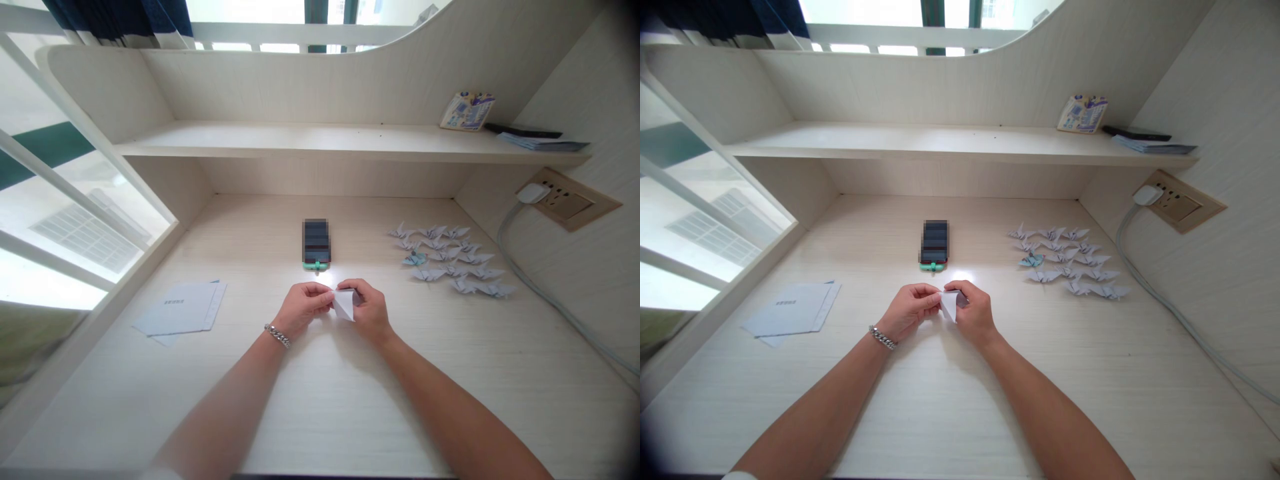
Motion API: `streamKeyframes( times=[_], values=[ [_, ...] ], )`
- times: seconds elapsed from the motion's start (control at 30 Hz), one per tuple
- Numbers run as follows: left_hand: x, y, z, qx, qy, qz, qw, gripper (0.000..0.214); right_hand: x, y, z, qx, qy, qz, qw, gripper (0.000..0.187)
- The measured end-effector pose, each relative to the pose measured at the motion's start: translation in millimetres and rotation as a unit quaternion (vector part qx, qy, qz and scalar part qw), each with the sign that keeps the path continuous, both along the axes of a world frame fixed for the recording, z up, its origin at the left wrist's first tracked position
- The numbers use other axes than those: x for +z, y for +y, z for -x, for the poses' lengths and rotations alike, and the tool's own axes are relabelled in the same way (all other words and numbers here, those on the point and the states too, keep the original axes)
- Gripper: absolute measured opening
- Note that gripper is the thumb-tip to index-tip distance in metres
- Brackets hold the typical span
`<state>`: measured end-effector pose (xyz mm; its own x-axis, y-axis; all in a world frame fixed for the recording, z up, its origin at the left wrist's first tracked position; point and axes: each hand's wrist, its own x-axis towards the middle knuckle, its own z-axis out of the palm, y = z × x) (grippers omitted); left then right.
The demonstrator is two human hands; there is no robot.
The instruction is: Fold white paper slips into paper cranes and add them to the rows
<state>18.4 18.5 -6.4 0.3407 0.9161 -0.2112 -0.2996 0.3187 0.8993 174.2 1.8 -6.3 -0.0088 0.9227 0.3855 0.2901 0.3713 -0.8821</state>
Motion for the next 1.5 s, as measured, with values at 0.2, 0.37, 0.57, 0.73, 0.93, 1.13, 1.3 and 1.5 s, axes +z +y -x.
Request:
streamKeyframes(
  times=[0.2, 0.37, 0.57, 0.73, 0.93, 1.13, 1.3, 1.5],
  values=[
    [3.2, 4, 9, 0.017, 0.000, -0.002, 1.000, 0.022, 5.9, 11, 8, 0.019, 0.001, 0.046, 0.999, 0.023],
    [2.4, 1, 16, 0.031, -0.028, 0.014, 0.999, 0.021, 4.3, 17, 16, 0.052, 0.008, 0.080, 0.995, 0.023],
    [-2.3, -4, 16, 0.036, -0.030, 0.004, 0.999, 0.019, -6.2, 10, 17, 0.049, 0.031, 0.084, 0.995, 0.024],
    [-4.4, -4, 16, 0.020, 0.001, -0.005, 1.000, 0.019, -7.3, 4, 16, 0.027, 0.026, 0.065, 0.997, 0.022],
    [-5.7, -3, 16, 0.019, 0.004, -0.003, 1.000, 0.019, -8.3, 2, 20, 0.012, 0.050, 0.102, 0.993, 0.023],
    [-2.5, -2, 14, 0.027, 0.001, 0.008, 1.000, 0.020, -9.8, 2, 19, 0.020, 0.057, 0.092, 0.994, 0.024],
    [-0.5, -4, 16, 0.033, -0.014, 0.017, 0.999, 0.019, -11.3, 4, 20, 0.037, 0.110, 0.108, 0.987, 0.026],
    [-4.2, -4, 19, 0.073, -0.010, 0.012, 0.997, 0.022, -11.9, 8, 20, 0.057, 0.221, 0.157, 0.961, 0.022]
  ],
)
